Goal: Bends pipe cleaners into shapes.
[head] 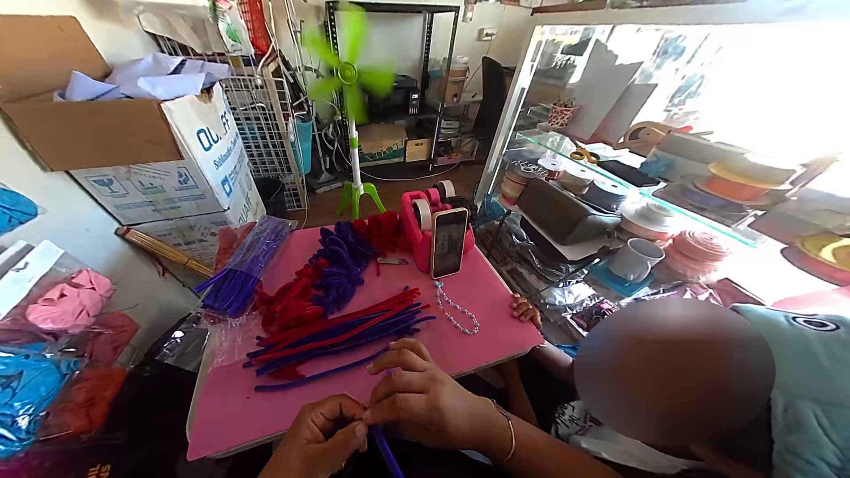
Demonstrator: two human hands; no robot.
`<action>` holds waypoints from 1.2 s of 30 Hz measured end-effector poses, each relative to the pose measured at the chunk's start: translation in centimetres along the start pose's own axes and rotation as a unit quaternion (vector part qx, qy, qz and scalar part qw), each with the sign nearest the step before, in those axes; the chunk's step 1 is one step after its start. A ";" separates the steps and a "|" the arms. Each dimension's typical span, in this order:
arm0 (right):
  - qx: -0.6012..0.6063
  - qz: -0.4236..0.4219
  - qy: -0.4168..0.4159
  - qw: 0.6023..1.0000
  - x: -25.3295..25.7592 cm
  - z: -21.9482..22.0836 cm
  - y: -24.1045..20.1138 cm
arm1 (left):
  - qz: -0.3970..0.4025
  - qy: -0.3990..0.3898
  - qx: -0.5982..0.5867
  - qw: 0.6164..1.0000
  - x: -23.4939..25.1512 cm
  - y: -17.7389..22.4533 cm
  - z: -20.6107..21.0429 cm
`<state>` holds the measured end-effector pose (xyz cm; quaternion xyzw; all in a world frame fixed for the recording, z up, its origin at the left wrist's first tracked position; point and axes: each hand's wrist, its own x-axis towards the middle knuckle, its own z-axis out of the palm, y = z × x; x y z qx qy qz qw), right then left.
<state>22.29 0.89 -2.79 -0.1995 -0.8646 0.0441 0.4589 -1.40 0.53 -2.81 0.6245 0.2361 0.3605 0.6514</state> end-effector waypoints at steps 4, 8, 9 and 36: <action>0.057 0.027 -0.017 0.998 -0.2 -0.4 -0.3 | -0.008 -0.036 -0.045 0.998 -0.1 -0.3 -0.3; 0.089 0.066 -0.013 0.994 0.0 -0.5 -0.9 | 0.011 -0.008 -0.013 1.000 0.0 0.0 0.5; 0.110 0.095 -0.009 0.989 0.0 -0.4 -1.1 | 0.029 0.016 0.018 0.999 0.0 0.2 0.9; 0.092 0.324 -0.036 0.941 -2.2 -0.1 -1.6 | 0.112 0.226 0.447 0.858 0.2 -2.6 4.9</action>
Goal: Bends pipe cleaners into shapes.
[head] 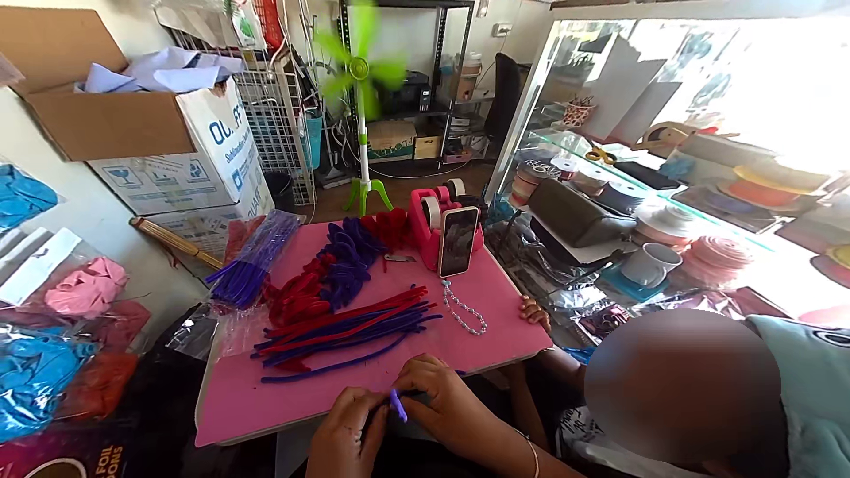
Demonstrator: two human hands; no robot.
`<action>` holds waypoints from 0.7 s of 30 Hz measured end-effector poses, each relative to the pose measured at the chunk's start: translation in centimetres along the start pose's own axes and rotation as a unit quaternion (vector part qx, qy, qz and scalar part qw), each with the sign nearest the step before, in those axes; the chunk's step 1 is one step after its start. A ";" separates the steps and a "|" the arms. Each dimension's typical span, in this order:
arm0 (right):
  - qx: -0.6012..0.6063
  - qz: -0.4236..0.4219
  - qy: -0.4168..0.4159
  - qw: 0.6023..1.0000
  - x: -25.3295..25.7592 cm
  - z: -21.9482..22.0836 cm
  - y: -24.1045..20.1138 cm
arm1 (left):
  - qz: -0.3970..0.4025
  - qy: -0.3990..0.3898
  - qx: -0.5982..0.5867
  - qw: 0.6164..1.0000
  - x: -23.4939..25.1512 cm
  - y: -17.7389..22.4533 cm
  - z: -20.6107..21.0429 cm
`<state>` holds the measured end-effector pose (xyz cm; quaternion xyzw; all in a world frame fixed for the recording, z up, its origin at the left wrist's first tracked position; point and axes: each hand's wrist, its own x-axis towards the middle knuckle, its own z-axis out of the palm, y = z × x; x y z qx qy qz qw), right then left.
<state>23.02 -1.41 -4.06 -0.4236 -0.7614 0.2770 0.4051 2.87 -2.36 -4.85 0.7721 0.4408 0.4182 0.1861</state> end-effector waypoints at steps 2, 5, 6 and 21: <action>-0.024 -0.050 -0.011 0.998 0.1 -0.4 0.4 | -0.007 -0.017 -0.025 1.000 0.0 0.0 0.0; -0.015 -0.069 -0.035 0.997 0.2 -1.0 0.6 | -0.037 -0.066 -0.083 0.994 -0.3 -0.1 -0.1; -0.007 -0.060 -0.036 0.997 0.2 -1.0 0.6 | -0.038 -0.073 -0.083 0.993 -0.3 -0.1 -0.1; 0.075 0.055 0.010 0.996 0.2 0.4 0.3 | -0.054 -0.058 0.009 0.997 -0.3 0.3 0.4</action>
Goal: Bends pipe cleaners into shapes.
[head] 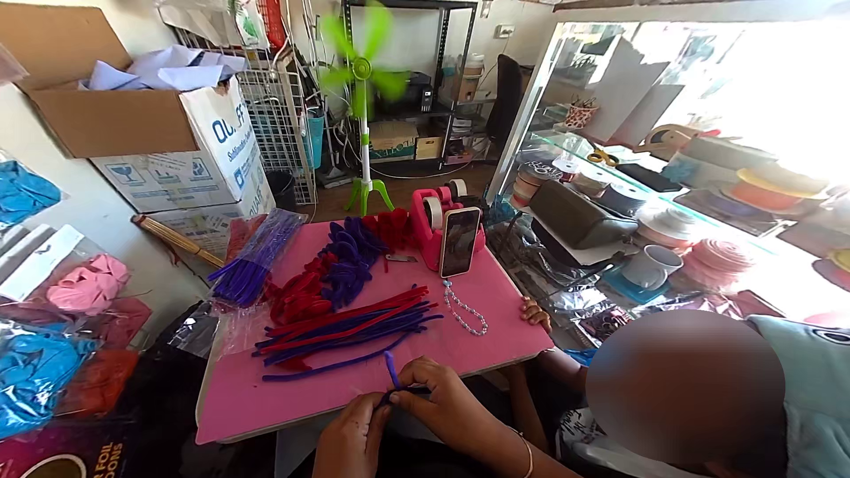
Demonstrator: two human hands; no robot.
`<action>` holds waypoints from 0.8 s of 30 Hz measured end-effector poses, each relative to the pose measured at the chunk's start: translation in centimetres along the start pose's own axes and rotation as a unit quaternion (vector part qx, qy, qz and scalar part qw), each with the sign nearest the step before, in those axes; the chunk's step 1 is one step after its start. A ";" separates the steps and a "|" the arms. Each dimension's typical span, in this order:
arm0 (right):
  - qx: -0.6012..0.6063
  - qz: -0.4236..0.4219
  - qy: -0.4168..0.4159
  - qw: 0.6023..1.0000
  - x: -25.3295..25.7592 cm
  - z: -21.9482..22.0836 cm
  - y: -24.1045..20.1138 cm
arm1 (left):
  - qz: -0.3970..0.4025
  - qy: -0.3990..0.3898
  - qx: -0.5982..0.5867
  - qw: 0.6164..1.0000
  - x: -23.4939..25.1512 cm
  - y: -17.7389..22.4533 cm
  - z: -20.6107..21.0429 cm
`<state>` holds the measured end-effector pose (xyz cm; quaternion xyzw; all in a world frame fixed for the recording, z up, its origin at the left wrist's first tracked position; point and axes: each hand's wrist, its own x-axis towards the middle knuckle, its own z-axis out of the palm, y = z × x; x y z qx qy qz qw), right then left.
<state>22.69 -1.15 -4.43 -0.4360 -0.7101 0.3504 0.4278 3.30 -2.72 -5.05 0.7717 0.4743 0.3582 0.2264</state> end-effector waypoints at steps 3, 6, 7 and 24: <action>0.047 0.039 -0.023 0.998 0.2 -0.6 -0.1 | -0.034 -0.031 -0.090 0.995 0.1 0.1 -0.4; 0.111 0.032 -0.063 0.991 0.2 -1.2 0.2 | -0.069 -0.079 -0.171 0.980 0.2 0.0 -0.8; 0.126 0.031 -0.072 0.989 0.2 -1.4 0.2 | -0.074 -0.089 -0.192 0.974 0.2 -0.1 -0.8; 0.165 0.129 0.067 0.975 1.8 -2.3 -0.5 | -0.113 0.020 -0.286 0.951 0.9 -0.7 -1.3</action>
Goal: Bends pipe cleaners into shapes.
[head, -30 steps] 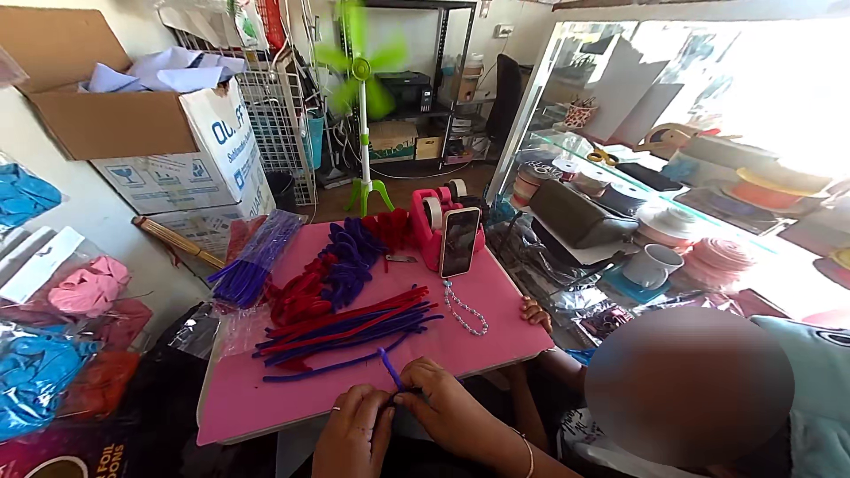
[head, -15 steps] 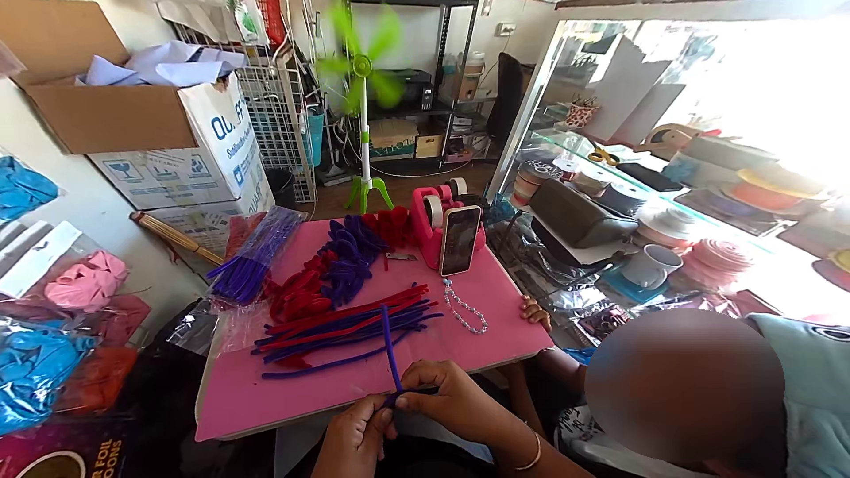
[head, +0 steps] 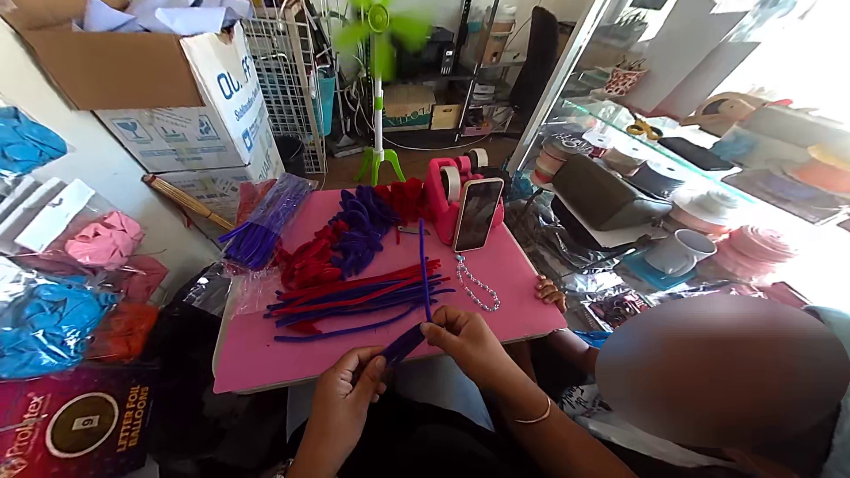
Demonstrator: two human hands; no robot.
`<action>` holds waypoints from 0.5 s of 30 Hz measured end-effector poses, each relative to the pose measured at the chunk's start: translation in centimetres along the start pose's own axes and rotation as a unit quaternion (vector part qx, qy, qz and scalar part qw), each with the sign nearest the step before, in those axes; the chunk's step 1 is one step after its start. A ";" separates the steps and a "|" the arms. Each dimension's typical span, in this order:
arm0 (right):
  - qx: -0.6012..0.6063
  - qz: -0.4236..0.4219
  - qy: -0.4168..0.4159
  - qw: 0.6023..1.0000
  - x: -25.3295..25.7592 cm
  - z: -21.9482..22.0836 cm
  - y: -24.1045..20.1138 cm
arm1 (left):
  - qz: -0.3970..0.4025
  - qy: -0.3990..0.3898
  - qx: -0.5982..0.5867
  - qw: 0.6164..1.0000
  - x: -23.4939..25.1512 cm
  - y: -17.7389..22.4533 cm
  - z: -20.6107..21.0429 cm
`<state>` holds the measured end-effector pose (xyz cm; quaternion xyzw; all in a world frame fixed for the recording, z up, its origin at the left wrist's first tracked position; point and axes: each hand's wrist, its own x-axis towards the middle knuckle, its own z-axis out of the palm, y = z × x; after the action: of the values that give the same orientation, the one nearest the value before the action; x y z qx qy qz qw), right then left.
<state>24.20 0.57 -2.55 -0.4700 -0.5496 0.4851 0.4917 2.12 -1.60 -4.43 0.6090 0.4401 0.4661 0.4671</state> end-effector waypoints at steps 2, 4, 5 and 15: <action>0.009 0.004 0.003 1.000 0.0 -0.1 -0.1 | -0.004 0.000 -0.011 1.000 0.0 -0.1 0.1; 0.016 0.005 0.002 1.000 -0.1 -0.1 -0.1 | -0.004 -0.006 -0.018 1.000 -0.1 -0.1 0.2; 0.018 0.004 0.000 1.000 -0.1 -0.1 -0.1 | -0.002 -0.009 -0.019 1.000 -0.2 -0.1 0.2; 0.033 0.022 -0.023 0.999 -0.5 0.0 -0.2 | -0.039 -0.047 -0.047 0.997 -0.2 -0.4 -0.2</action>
<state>24.24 0.09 -2.37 -0.4540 -0.5341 0.5243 0.4834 1.85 -1.68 -4.80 0.5900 0.4189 0.4381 0.5333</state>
